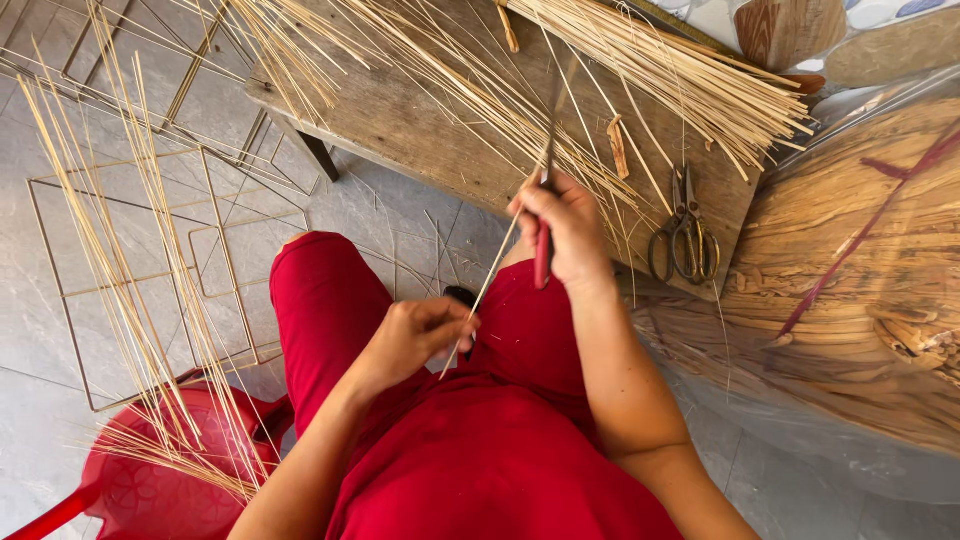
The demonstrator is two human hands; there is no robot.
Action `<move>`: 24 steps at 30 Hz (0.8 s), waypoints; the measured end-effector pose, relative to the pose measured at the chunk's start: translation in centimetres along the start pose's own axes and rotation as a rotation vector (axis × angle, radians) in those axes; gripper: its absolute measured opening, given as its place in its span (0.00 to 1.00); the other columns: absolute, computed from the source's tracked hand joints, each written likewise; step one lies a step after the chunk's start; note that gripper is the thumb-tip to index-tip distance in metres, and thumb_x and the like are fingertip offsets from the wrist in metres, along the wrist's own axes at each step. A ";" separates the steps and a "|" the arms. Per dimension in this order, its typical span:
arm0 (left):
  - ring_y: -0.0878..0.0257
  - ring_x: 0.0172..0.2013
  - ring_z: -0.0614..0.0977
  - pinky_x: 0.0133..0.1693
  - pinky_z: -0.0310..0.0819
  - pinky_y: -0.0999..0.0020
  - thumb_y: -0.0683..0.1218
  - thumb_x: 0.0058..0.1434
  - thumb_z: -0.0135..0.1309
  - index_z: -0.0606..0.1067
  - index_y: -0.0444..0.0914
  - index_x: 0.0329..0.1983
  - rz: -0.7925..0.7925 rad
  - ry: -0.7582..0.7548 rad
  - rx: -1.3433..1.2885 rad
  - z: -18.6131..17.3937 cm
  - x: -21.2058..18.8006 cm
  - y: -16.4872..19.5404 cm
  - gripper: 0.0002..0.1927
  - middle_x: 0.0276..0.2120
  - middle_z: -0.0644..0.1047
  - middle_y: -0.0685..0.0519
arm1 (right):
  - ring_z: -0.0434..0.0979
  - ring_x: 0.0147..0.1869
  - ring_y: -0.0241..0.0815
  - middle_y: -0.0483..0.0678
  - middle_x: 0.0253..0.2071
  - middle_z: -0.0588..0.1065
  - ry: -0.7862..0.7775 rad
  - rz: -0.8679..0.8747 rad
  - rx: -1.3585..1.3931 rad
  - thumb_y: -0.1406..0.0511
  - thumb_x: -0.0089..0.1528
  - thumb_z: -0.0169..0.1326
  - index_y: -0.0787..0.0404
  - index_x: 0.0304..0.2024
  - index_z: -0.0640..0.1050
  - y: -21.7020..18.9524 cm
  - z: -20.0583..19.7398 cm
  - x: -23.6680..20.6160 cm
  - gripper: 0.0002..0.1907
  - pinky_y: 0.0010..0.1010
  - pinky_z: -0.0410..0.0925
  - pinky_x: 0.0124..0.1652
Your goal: The person repeatedly picks up long bamboo strips and uses a knife to split them into thinner strips. The person then uses scissors to trim the ends of the split strips. The process is repeated for multiple strips throughout the video.
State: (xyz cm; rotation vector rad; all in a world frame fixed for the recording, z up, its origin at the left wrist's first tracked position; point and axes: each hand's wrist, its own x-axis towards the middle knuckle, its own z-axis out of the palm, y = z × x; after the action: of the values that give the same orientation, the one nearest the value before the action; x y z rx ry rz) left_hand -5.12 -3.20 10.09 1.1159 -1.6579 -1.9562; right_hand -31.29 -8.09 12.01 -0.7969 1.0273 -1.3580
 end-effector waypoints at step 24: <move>0.76 0.29 0.73 0.30 0.68 0.80 0.45 0.69 0.55 0.81 0.35 0.50 0.138 0.325 -0.331 -2.7 -6.5 2.5 0.11 0.28 0.76 0.60 | 0.71 0.33 0.31 0.48 0.36 0.77 -0.238 -0.063 -0.353 0.64 0.77 0.43 0.69 0.69 0.71 -1.2 4.0 -8.8 0.22 0.21 0.67 0.37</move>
State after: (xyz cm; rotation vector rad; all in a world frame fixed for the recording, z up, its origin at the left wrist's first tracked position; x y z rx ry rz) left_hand 0.41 -1.14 14.68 1.0880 -1.1621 -1.7671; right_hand -27.45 0.08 15.64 -1.2312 1.0720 -1.1142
